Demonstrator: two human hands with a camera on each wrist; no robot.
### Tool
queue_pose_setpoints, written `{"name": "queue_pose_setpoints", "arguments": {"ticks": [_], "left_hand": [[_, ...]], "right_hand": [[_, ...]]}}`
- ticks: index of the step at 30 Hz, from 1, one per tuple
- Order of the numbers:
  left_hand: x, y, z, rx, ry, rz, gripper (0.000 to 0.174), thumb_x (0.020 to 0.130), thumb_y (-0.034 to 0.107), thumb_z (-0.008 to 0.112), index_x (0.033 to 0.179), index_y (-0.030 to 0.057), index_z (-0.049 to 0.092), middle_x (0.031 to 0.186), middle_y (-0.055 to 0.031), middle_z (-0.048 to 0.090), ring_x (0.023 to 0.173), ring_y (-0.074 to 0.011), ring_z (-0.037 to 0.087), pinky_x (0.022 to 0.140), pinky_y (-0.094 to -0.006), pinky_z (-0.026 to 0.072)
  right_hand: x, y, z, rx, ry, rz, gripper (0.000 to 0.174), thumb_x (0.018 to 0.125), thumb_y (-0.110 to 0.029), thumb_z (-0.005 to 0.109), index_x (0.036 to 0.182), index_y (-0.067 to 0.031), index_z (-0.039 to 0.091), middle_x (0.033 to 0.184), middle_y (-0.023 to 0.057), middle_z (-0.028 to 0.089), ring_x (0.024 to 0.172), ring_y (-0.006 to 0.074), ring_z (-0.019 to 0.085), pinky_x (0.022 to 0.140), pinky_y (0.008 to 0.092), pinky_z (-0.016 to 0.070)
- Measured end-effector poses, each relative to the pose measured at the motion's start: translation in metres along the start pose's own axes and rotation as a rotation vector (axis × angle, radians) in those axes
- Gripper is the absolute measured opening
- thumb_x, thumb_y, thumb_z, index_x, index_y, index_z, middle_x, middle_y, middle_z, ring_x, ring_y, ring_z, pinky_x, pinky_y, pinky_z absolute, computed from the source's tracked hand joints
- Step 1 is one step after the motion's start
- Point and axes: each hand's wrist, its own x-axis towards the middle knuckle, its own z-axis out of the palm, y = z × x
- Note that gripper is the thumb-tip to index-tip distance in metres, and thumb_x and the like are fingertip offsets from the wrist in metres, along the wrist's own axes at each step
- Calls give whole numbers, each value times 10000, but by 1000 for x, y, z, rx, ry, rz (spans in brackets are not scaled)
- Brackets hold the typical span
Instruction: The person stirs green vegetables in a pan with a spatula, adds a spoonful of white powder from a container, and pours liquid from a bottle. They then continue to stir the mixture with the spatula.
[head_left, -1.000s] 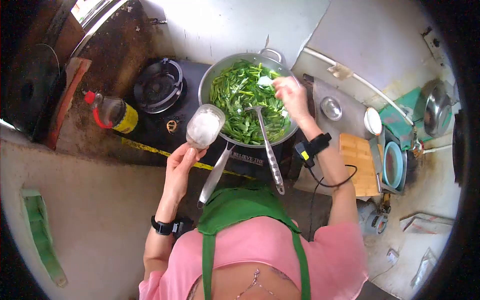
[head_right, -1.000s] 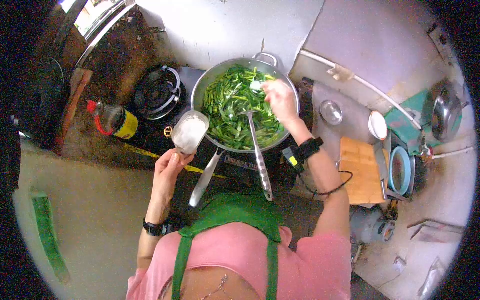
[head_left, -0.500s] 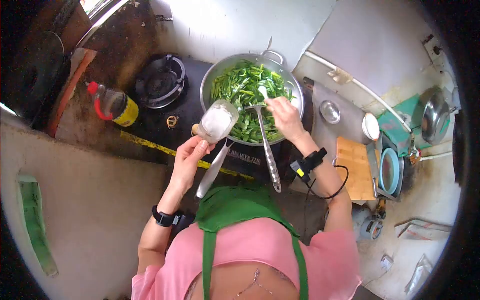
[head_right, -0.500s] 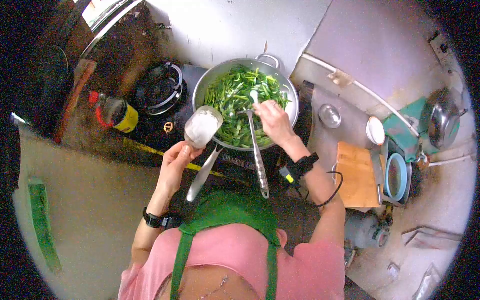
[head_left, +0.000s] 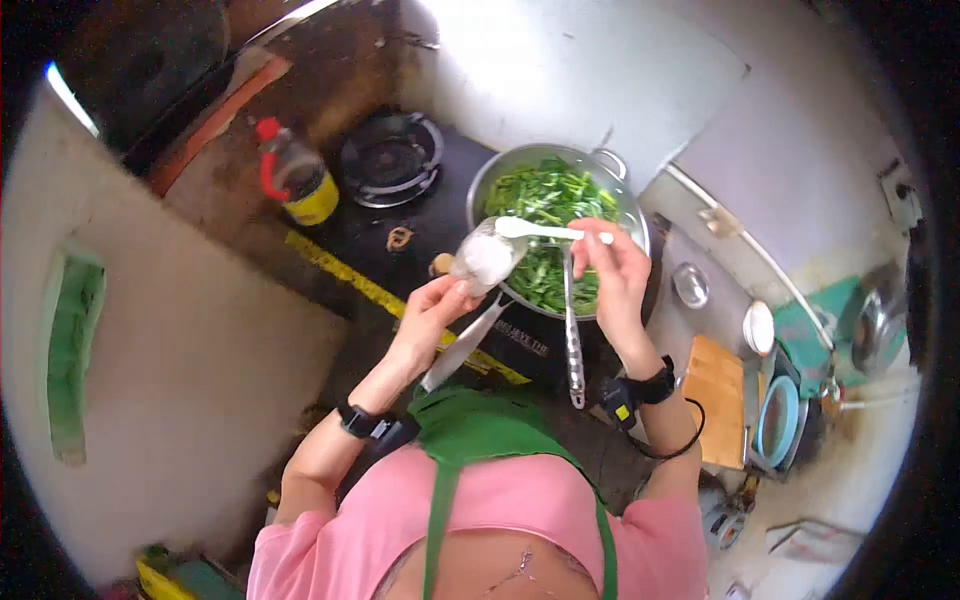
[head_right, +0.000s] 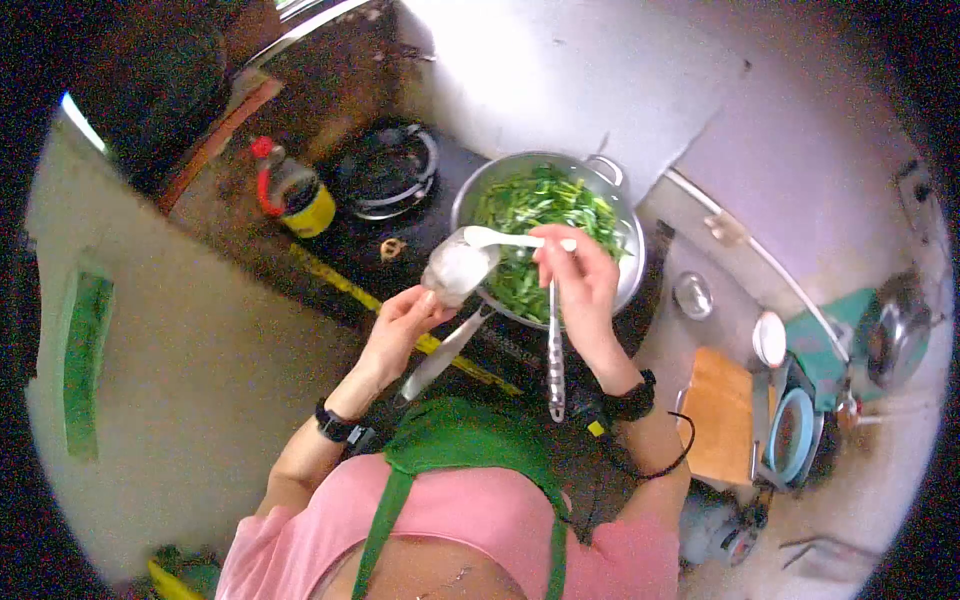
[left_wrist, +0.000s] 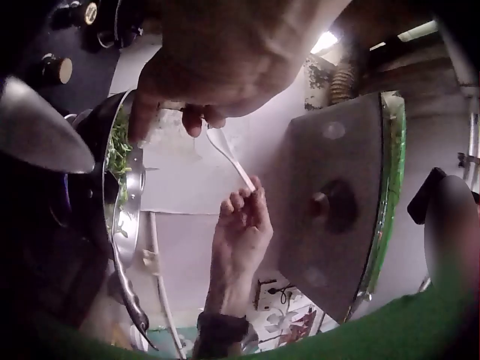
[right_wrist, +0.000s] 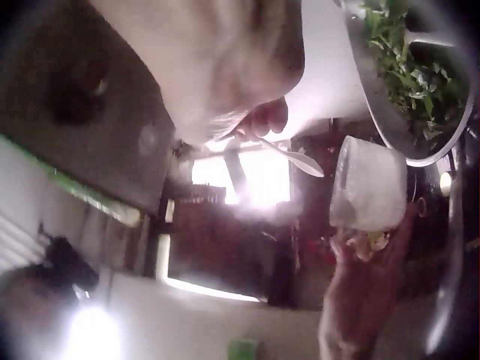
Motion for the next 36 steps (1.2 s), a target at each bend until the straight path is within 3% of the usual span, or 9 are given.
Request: {"name": "queue_pose_setpoints", "arguments": {"ticks": [2, 4, 8, 14, 16, 22, 29, 32, 36], "left_hand": [[-1, 2, 4, -63, 35, 3, 252, 958, 258, 479, 817, 57, 534, 910, -28, 589, 976, -145, 572, 916, -305, 439], [-7, 1, 4, -126, 48, 26, 251, 951, 275, 497, 900, 40, 572, 910, -19, 604, 916, -116, 567, 886, -285, 445], [-22, 0, -17, -225, 36, 90, 277, 944, 304, 510, 868, 47, 583, 876, -8, 605, 856, -101, 569, 878, -286, 454], [-103, 60, -67, -231, 276, 189, 309, 950, 321, 490, 795, 58, 538, 888, -38, 588, 937, -157, 568, 908, -319, 449], [-137, 78, -90, -237, 309, 200, 282, 945, 300, 489, 853, 38, 538, 963, -71, 596, 1070, -282, 570, 948, -397, 442], [-249, 165, -113, -198, 673, 415, 213, 959, 227, 453, 899, 32, 513, 815, -49, 564, 992, -258, 583, 1019, -514, 391], [-305, 226, -134, -242, 848, 654, 244, 982, 253, 390, 981, 21, 464, 811, -67, 520, 970, -350, 567, 986, -505, 450], [-290, 242, -123, -368, 963, 687, 264, 976, 237, 416, 883, 7, 509, 798, -93, 525, 983, -315, 565, 1027, -502, 410], [-275, 228, -167, -236, 970, 650, 301, 958, 266, 464, 1037, -23, 485, 924, -136, 535, 1054, -333, 529, 1002, -482, 426]], "right_hand": [[-5, -3, 22, -489, -204, -482, 177, 841, -37, 572, 1010, -18, 620, 814, 98, 603, 682, 221, 580, 611, 307, 480], [-15, -2, 39, -724, -433, -609, 336, 773, 54, 575, 1092, -49, 604, 868, 109, 553, 765, 255, 572, 668, 351, 481], [-30, -28, 33, -812, -512, -655, 547, 669, 87, 525, 1197, -54, 543, 1073, 141, 546, 936, 327, 558, 786, 397, 483], [-79, -8, -44, -1131, -725, -375, 527, 707, 19, 533, 1223, -87, 547, 1187, 197, 500, 963, 365, 562, 770, 405, 498], [-95, 20, -51, -1127, -855, -350, 514, 679, -25, 592, 1189, -76, 564, 1187, 206, 498, 970, 381, 559, 779, 420, 495], [-85, 54, -56, -803, -510, -415, 97, 785, -45, 597, 831, 1, 525, 1034, 198, 556, 768, 310, 568, 690, 369, 470], [-53, 22, -49, -713, -422, -312, 58, 803, -19, 567, 808, 28, 532, 915, 161, 602, 693, 261, 558, 622, 335, 448], [-48, 27, -49, -732, -420, -354, 48, 804, -14, 564, 817, 26, 542, 918, 156, 610, 717, 280, 580, 630, 352, 455], [-41, 28, -50, -753, -465, -380, 110, 810, -71, 590, 855, 23, 553, 996, 190, 608, 840, 355, 602, 735, 397, 481]]}}
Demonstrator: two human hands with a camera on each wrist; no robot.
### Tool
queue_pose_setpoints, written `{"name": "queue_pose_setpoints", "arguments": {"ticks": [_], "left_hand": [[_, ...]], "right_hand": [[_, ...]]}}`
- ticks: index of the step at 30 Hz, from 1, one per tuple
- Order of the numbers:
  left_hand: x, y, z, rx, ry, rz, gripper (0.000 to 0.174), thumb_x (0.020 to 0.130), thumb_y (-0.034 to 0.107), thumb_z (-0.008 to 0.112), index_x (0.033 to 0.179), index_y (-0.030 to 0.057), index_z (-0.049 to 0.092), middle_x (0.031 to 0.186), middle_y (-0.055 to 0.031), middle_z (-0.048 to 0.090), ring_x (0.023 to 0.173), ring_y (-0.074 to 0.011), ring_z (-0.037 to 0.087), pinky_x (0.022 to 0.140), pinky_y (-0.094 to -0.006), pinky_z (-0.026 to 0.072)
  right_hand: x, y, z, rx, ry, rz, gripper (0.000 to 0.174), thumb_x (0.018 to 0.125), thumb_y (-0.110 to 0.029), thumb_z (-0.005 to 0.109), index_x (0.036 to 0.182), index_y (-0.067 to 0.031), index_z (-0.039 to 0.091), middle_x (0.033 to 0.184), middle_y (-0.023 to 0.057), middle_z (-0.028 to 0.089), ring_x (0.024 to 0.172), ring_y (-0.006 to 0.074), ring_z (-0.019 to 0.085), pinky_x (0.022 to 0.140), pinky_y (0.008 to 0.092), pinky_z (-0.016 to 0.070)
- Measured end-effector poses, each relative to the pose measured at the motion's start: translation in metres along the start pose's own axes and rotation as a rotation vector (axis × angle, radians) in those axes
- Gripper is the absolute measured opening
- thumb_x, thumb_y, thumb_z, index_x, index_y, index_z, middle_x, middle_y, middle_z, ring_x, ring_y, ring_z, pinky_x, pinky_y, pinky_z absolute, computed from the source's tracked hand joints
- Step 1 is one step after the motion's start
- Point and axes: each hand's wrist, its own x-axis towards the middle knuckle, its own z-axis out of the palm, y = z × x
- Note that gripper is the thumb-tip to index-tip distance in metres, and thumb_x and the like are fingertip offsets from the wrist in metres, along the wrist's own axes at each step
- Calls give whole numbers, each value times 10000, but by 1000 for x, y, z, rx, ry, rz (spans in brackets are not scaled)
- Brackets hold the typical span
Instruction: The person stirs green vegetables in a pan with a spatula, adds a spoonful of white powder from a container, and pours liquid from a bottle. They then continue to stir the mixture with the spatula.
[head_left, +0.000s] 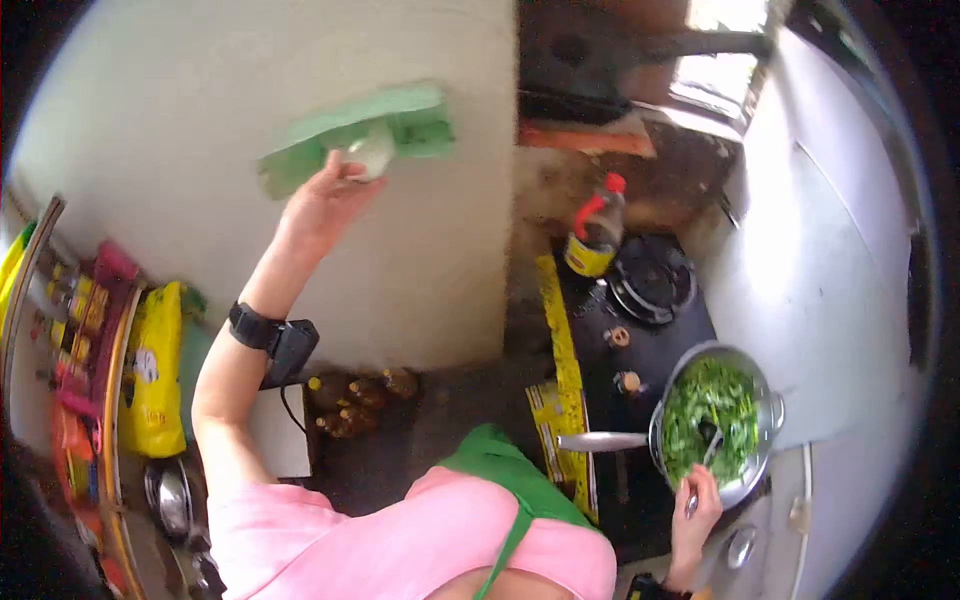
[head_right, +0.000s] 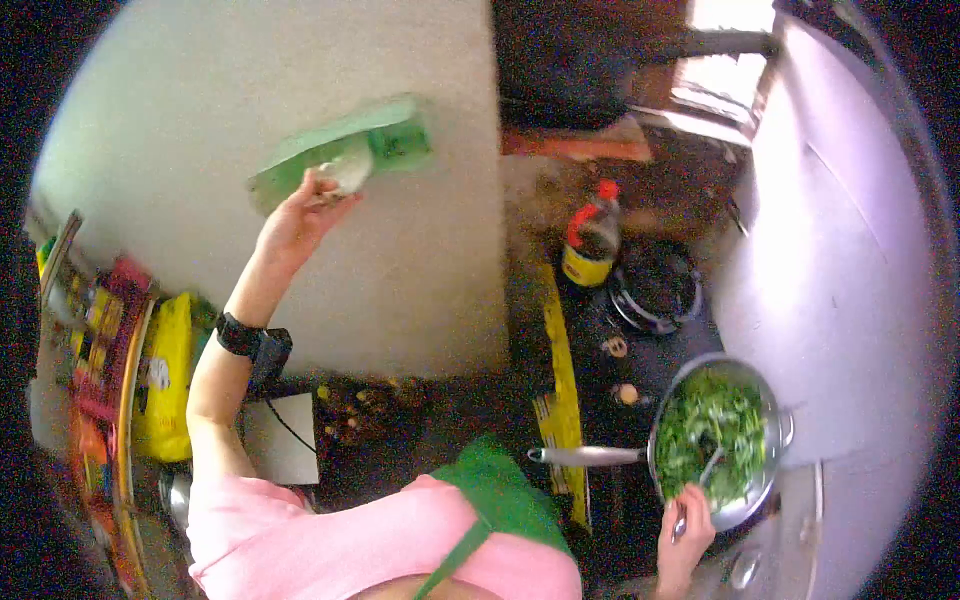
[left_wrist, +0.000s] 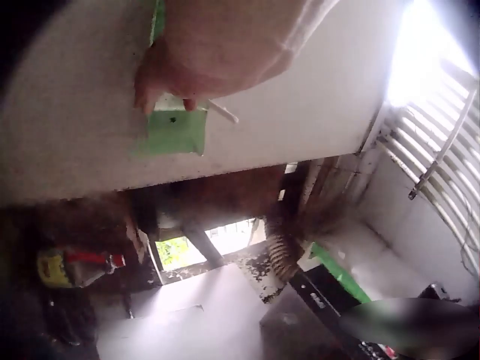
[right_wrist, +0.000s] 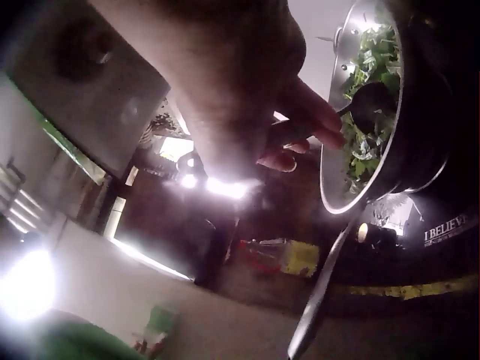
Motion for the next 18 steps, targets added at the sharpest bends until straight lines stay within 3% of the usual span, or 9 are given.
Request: {"name": "queue_pose_setpoints", "arguments": {"ticks": [2, 4, 5, 7, 10, 12, 15, 17, 18], "left_hand": [[23, -5, -17, 283, -11, 89, 400, 928, 349, 524, 1059, -29, 534, 1044, -168, 569, 1007, -312, 565, 943, -410, 446], [45, -4, -34, 250, -67, 66, 417, 926, 351, 523, 1108, -25, 513, 1104, -195, 529, 1065, -341, 537, 973, -444, 427], [49, 0, -23, 172, -15, -42, 443, 935, 325, 511, 1160, -52, 453, 1139, -232, 490, 1109, -378, 495, 999, -487, 403], [53, 3, -16, 70, -43, -100, 488, 927, 275, 534, 1216, -78, 361, 1232, -279, 380, 1188, -417, 414, 1039, -522, 362], [47, -6, -15, 103, -43, -24, 654, 912, 381, 527, 1301, -81, 276, 1296, -297, 315, 1242, -404, 374, 1077, -475, 341], [9, -27, 20, 127, 60, 185, 624, 929, 399, 488, 1288, -81, 318, 1276, -269, 369, 1264, -381, 368, 1059, -435, 365], [10, -77, -29, 330, 29, 244, 549, 935, 350, 490, 1286, -56, 376, 1296, -248, 414, 1218, -348, 431, 1037, -442, 368], [-18, -146, -23, 494, -76, -22, 373, 953, 299, 437, 1111, -20, 547, 1092, -139, 578, 1076, -260, 544, 916, -349, 442], [-44, -182, -3, 601, -281, -78, 312, 941, 272, 457, 1046, 4, 576, 998, -113, 616, 962, -210, 580, 866, -340, 459]], "right_hand": [[-2, 3, -3, 78, -30, 73, 192, 818, -89, 604, 965, 32, 587, 1023, 199, 615, 856, 334, 613, 768, 377, 480], [1, -5, -14, 137, -15, 238, 300, 824, -77, 611, 1104, 27, 587, 971, 190, 642, 807, 282, 633, 756, 339, 490], [-2, 4, -14, 112, 61, 174, 288, 829, -71, 604, 1099, 29, 592, 968, 193, 647, 788, 260, 638, 737, 326, 490], [-8, 7, -26, 217, 138, 337, 238, 857, -68, 588, 1072, 33, 606, 947, 120, 662, 770, 115, 597, 704, 263, 471], [-7, 5, -39, 427, 342, 456, 213, 885, -82, 574, 1064, 26, 617, 923, 42, 659, 748, 39, 536, 676, 198, 441], [-1, 8, -33, 442, 447, 500, 197, 888, -88, 573, 1043, 24, 622, 939, 43, 659, 752, 44, 539, 680, 199, 440], [7, 39, 4, 453, 587, 433, 130, 882, -90, 579, 941, 15, 627, 1019, 73, 658, 812, 81, 566, 715, 236, 456], [4, 37, 24, 447, 555, 373, 109, 878, -85, 572, 889, 17, 611, 1051, 97, 654, 846, 120, 591, 737, 262, 469], [-1, 23, 31, 409, 499, 338, 105, 875, -80, 567, 869, 19, 601, 1058, 110, 652, 860, 142, 604, 746, 273, 475]]}}
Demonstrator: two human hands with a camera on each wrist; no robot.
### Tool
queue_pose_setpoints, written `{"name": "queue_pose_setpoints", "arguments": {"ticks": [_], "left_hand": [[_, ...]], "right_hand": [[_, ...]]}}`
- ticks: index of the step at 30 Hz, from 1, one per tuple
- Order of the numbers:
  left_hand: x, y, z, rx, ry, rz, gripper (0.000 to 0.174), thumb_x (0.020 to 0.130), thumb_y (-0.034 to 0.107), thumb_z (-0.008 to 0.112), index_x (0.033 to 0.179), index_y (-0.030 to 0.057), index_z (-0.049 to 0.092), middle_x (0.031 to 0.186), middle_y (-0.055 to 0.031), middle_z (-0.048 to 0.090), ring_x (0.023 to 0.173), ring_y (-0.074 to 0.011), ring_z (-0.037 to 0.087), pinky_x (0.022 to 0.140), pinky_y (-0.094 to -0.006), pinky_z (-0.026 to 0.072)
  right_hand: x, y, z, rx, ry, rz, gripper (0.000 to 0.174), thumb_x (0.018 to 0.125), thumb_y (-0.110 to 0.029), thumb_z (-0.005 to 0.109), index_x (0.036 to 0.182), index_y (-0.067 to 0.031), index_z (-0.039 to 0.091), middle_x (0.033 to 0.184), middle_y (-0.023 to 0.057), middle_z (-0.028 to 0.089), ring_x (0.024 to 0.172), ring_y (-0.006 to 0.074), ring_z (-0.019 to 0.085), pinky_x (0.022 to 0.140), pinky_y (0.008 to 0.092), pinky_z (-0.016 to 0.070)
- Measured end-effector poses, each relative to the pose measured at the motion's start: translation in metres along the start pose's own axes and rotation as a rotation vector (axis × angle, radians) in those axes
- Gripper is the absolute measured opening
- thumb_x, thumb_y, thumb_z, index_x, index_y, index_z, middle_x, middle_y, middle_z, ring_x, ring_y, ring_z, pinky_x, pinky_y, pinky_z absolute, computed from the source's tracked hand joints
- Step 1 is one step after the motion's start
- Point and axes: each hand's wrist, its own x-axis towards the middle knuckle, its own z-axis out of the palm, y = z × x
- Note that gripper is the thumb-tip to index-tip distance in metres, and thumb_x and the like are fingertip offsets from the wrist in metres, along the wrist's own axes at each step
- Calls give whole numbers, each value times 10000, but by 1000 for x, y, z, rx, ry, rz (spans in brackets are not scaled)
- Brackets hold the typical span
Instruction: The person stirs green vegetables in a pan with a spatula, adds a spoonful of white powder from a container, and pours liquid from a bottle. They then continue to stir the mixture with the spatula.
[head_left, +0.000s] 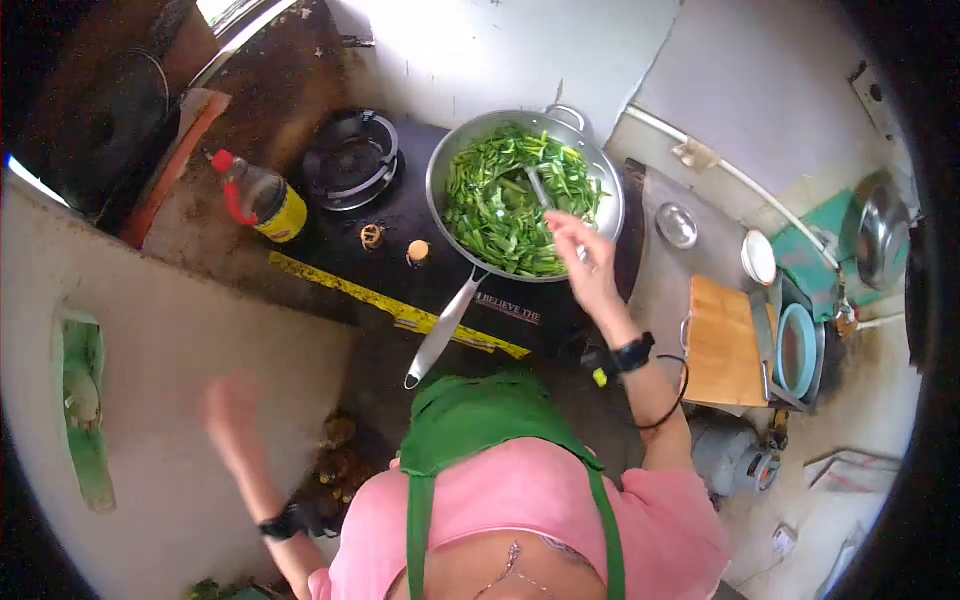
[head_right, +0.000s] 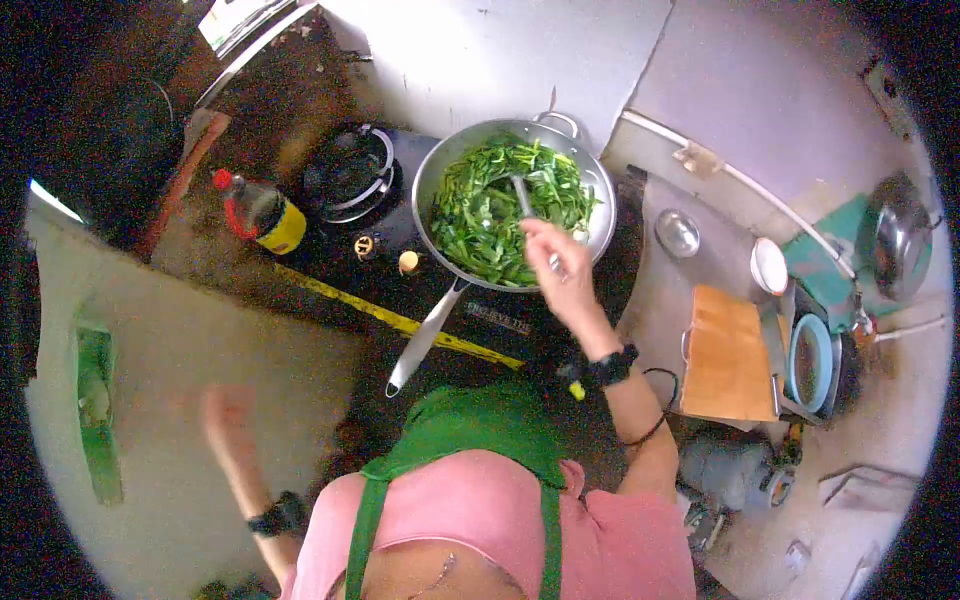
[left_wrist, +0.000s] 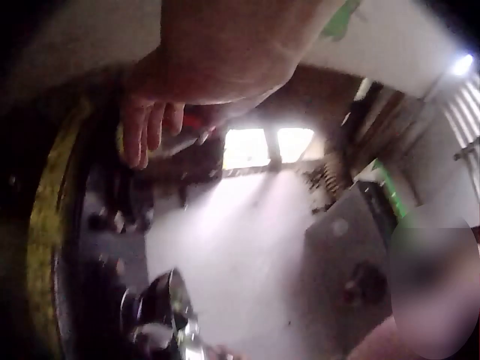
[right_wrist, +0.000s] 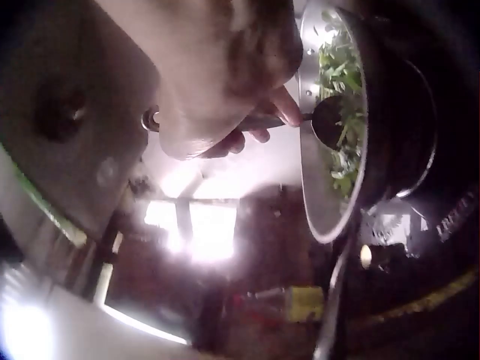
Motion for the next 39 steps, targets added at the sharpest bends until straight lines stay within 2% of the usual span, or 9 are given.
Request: {"name": "queue_pose_setpoints", "arguments": {"ticks": [4, 8, 11, 15, 22, 26, 30, 35, 39], "left_hand": [[-30, -35, 122, -72, -625, -478, 352, 932, 297, 501, 1083, -18, 546, 1010, -161, 626, 880, -250, 642, 776, -352, 527], [-32, -36, 185, 1, -1001, -445, 398, 932, 337, 517, 1136, -4, 528, 936, -109, 616, 754, -168, 631, 699, -287, 517], [-30, -50, 209, -40, -1160, -569, 371, 917, 351, 543, 1054, 6, 538, 780, -67, 580, 593, -126, 579, 548, -248, 490], [-32, -53, 218, 103, -1183, -627, 270, 917, 328, 549, 916, 62, 501, 591, 13, 481, 401, -81, 439, 344, -225, 346], [-33, -60, 218, 80, -1167, -658, 278, 914, 336, 553, 916, 62, 503, 599, 9, 479, 396, -84, 423, 338, -226, 337], [-33, -53, 219, 93, -1147, -644, 281, 909, 330, 558, 903, 53, 508, 596, 6, 477, 406, -83, 428, 344, -225, 334], [-32, -54, 217, 79, -1151, -648, 278, 907, 319, 557, 893, 45, 511, 593, 1, 477, 411, -86, 435, 355, -230, 329], [-31, -54, 218, 89, -1140, -650, 285, 907, 322, 559, 890, 43, 507, 589, -2, 477, 400, -91, 432, 354, -237, 329], [-31, -57, 217, 89, -1145, -640, 297, 907, 331, 561, 882, 40, 502, 584, -3, 473, 394, -93, 433, 352, -240, 327]], "right_hand": [[-25, -39, -21, -53, -184, -34, 71, 833, -37, 573, 790, 18, 564, 1051, 155, 646, 859, 184, 637, 731, 282, 483], [-26, -96, -54, -220, -262, 104, 58, 815, -16, 579, 769, 14, 561, 1044, 171, 644, 829, 204, 650, 704, 290, 487], [-31, -87, -43, -236, -365, -110, 68, 800, -24, 590, 751, 11, 558, 996, 173, 649, 736, 245, 641, 652, 317, 493], [-9, -14, -7, -221, -187, -146, 69, 816, -24, 588, 780, 29, 562, 954, 148, 659, 670, 186, 611, 625, 304, 484], [43, -13, 4, 37, 1, -90, 115, 864, -90, 571, 859, 19, 606, 973, 122, 674, 740, 116, 600, 667, 259, 471], [8, -4, 8, -7, -150, -108, 94, 855, -47, 557, 815, 31, 592, 1024, 108, 667, 766, 124, 605, 694, 259, 475], [-4, -63, -47, -24, -165, 105, 108, 860, -59, 547, 818, 21, 606, 1022, 119, 665, 803, 133, 612, 725, 260, 473], [-18, -92, -65, -64, -332, 88, 117, 857, -66, 554, 781, 21, 572, 1026, 120, 663, 861, 142, 622, 789, 267, 468], [-12, -23, -14, -62, -163, -36, 87, 847, -42, 575, 792, 26, 576, 989, 118, 664, 734, 117, 581, 673, 251, 459]]}}
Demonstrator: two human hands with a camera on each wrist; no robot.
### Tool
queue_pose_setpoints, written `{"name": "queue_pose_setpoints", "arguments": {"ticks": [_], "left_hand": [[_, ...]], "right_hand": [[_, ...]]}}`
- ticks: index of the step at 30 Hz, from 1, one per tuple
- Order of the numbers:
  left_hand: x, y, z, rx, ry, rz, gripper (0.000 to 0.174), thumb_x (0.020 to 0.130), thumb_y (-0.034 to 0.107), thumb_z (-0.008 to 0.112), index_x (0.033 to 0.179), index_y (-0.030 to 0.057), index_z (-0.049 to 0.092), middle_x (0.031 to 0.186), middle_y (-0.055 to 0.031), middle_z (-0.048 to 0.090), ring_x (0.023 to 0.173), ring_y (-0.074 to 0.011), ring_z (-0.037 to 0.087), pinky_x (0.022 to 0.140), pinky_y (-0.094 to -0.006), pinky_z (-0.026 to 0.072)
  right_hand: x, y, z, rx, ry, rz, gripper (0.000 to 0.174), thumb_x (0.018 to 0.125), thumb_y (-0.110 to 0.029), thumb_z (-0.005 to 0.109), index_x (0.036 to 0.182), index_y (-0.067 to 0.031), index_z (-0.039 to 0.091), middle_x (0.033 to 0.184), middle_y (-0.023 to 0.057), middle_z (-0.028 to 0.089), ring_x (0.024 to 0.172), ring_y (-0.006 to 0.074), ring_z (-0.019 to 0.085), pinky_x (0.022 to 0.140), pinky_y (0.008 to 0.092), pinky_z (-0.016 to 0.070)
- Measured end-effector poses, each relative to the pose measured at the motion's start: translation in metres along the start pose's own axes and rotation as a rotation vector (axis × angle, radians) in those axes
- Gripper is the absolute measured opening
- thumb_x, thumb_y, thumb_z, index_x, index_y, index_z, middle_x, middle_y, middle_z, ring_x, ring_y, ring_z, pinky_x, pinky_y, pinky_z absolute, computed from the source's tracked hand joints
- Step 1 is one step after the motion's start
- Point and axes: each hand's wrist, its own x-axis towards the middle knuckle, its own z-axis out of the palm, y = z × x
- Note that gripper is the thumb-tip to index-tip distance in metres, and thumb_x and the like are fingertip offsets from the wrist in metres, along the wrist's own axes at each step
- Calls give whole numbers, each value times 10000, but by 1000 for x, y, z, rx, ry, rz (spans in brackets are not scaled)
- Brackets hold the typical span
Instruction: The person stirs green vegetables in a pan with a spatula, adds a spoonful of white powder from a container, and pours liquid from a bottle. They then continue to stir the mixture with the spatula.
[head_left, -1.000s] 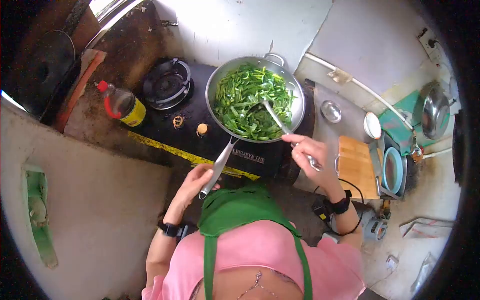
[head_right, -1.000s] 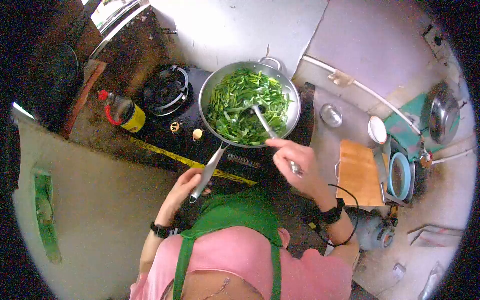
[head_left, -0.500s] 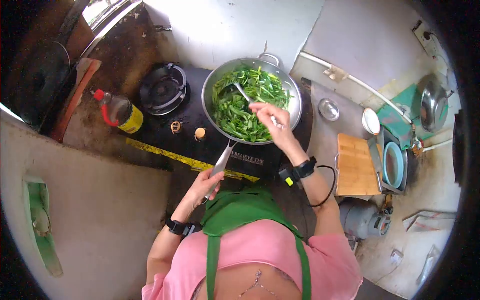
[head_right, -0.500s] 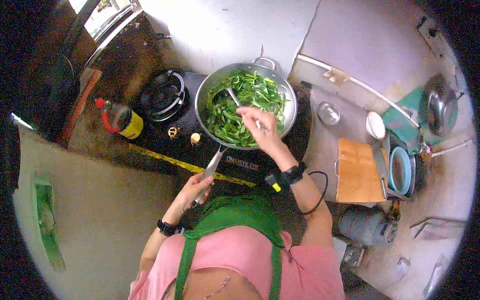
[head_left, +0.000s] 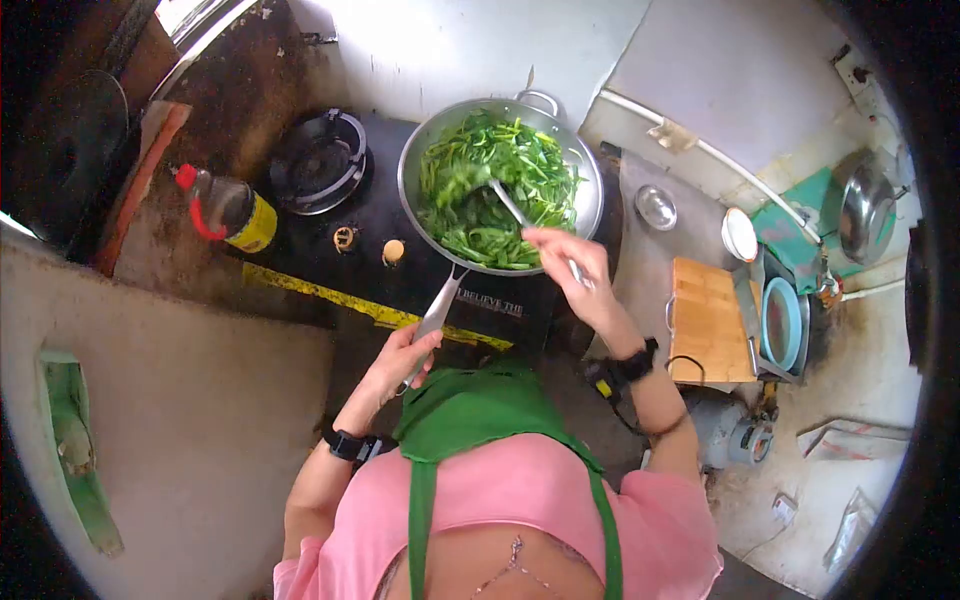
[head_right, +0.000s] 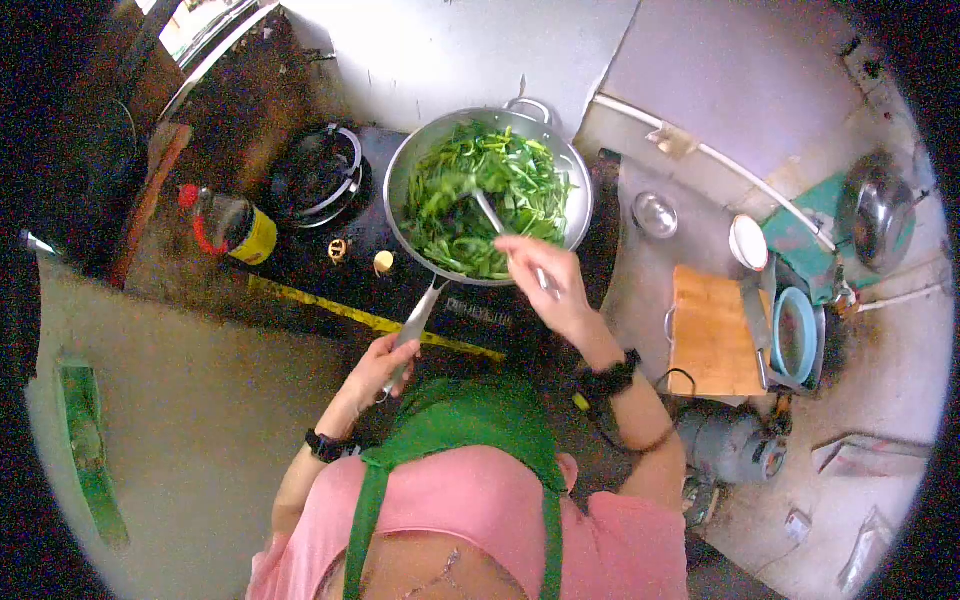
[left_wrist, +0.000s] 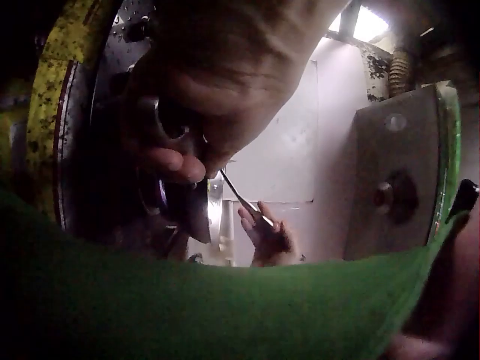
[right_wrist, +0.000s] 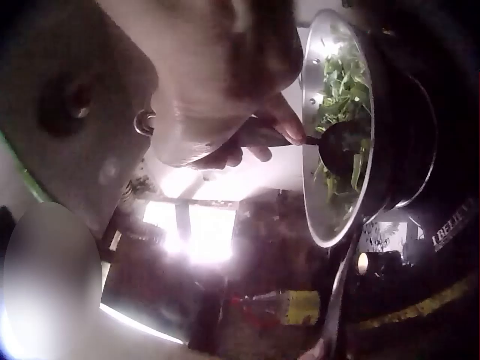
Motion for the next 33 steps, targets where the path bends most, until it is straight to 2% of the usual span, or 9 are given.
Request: {"name": "queue_pose_setpoints", "arguments": {"ticks": [2, 5, 10, 17, 19, 23, 25, 30, 33], "left_hand": [[-2, 0, 1, 4, 9, -9, 294, 907, 329, 562, 879, 42, 501, 584, -2, 472, 394, -92, 430, 351, -239, 326], [-3, 5, 4, 5, 28, -10, 287, 906, 324, 565, 874, 46, 500, 584, -1, 471, 392, -92, 424, 350, -237, 323], [-2, 1, 1, -15, 16, 18, 281, 904, 319, 569, 870, 49, 500, 586, 2, 470, 396, -91, 418, 347, -237, 322], [-2, 2, 2, -26, 12, -6, 291, 899, 324, 574, 887, 41, 509, 578, 5, 469, 392, -89, 419, 349, -234, 325], [-2, 3, 2, -35, 6, -9, 297, 898, 328, 575, 892, 38, 510, 576, 5, 469, 391, -90, 419, 350, -234, 326], [-2, 3, 3, -12, 26, -15, 306, 899, 336, 570, 899, 36, 512, 579, 3, 470, 395, -90, 421, 353, -234, 329], [-3, 3, 3, -2, 34, -15, 306, 900, 337, 567, 901, 35, 513, 580, 2, 470, 395, -90, 420, 354, -234, 330], [-4, 5, 4, 15, 30, -2, 298, 906, 329, 557, 883, 36, 505, 586, 6, 466, 399, -85, 418, 355, -235, 326], [-4, 7, 4, 17, 11, -3, 296, 908, 327, 556, 873, 38, 503, 592, 7, 468, 407, -83, 422, 355, -234, 324]], "right_hand": [[18, 13, 6, 28, 62, -53, 86, 853, -44, 572, 810, 28, 590, 991, 109, 666, 707, 105, 565, 647, 244, 451], [43, -4, 2, 273, 201, 123, 124, 879, -66, 551, 883, 23, 637, 987, 72, 665, 730, 78, 553, 666, 214, 443], [23, 12, 11, 394, 123, 189, 168, 880, -86, 552, 951, 23, 657, 991, 84, 665, 867, 122, 606, 784, 246, 468], [8, -77, -96, 232, 34, 346, 222, 844, -133, 557, 926, 41, 667, 964, 136, 672, 884, 176, 641, 815, 278, 498], [3, -92, -113, 213, -45, 419, 249, 862, -153, 503, 886, 53, 639, 1004, 202, 642, 912, 269, 650, 832, 357, 512], [-8, -76, -73, 178, -126, 431, 227, 868, -143, 524, 914, 57, 622, 1019, 195, 638, 906, 260, 647, 831, 340, 513], [-8, -49, -29, 192, 7, 405, 197, 885, -110, 549, 973, 36, 646, 988, 125, 665, 873, 148, 631, 793, 263, 494], [25, -28, -1, 405, 136, 218, 193, 891, -118, 545, 977, 24, 644, 985, 110, 664, 850, 138, 615, 765, 260, 486], [19, -11, 12, 445, 83, 162, 178, 890, -114, 543, 953, 22, 640, 980, 106, 666, 838, 133, 611, 743, 257, 477]]}}
